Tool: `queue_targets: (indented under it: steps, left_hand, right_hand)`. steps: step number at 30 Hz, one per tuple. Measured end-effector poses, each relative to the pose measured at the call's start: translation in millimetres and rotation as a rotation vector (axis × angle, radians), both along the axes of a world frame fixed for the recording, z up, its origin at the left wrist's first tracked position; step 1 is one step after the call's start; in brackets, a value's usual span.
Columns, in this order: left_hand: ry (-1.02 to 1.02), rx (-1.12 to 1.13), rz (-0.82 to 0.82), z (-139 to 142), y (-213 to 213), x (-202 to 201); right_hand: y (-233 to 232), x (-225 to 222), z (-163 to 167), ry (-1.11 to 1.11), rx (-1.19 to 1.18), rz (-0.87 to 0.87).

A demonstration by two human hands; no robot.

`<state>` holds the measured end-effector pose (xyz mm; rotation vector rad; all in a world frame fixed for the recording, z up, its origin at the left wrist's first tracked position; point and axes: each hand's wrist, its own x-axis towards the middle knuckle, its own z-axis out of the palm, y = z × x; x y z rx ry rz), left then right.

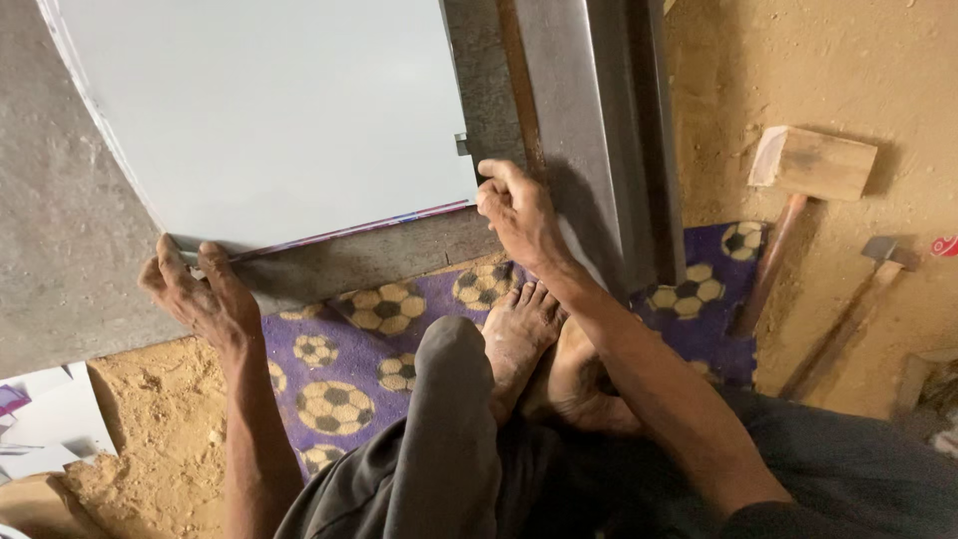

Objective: The person sits on the floor and bends white sheet metal panels by hand over a heavy metal angle bar, tapping the edge with a wooden mallet to fold the sheet. They finish a panel, set it aside, and begin bending another sheet the same way.

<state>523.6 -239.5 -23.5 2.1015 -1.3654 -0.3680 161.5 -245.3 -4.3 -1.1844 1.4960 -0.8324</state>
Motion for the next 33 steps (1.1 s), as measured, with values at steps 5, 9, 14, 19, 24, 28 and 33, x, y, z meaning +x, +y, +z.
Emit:
queue_targets:
  steps: [5, 9, 14, 19, 24, 28, 33]
  left_hand:
    - [0.022, -0.011, 0.02, -4, 6, 0]
    - [0.244, -0.007, 0.071, -1, 16, 1]
    - [0.928, -0.118, 0.187, 20, 15, 16]
    - [0.194, -0.073, -0.107, 16, 18, -5]
    - [-0.55, -0.143, -0.593, -6, 27, -27]
    - [-0.55, -0.308, -0.604, -2, 5, -11]
    - [-0.53, -0.429, -0.578, 6, -9, -3]
  right_hand:
    - [-8, 1, 15, -0.227, 0.09, 0.038]
    - [-11, -3, 54, -0.235, -0.21, 0.275]
    - [-14, 8, 92, -0.13, -0.483, 0.466]
    - [-35, 13, 62, -0.085, -0.253, 0.28]
    - [-47, 2, 32, -0.108, -0.072, 0.159]
    - [-25, 10, 56, -0.142, -0.272, 0.327]
    - [-19, 1, 75, -0.002, -0.516, 0.371]
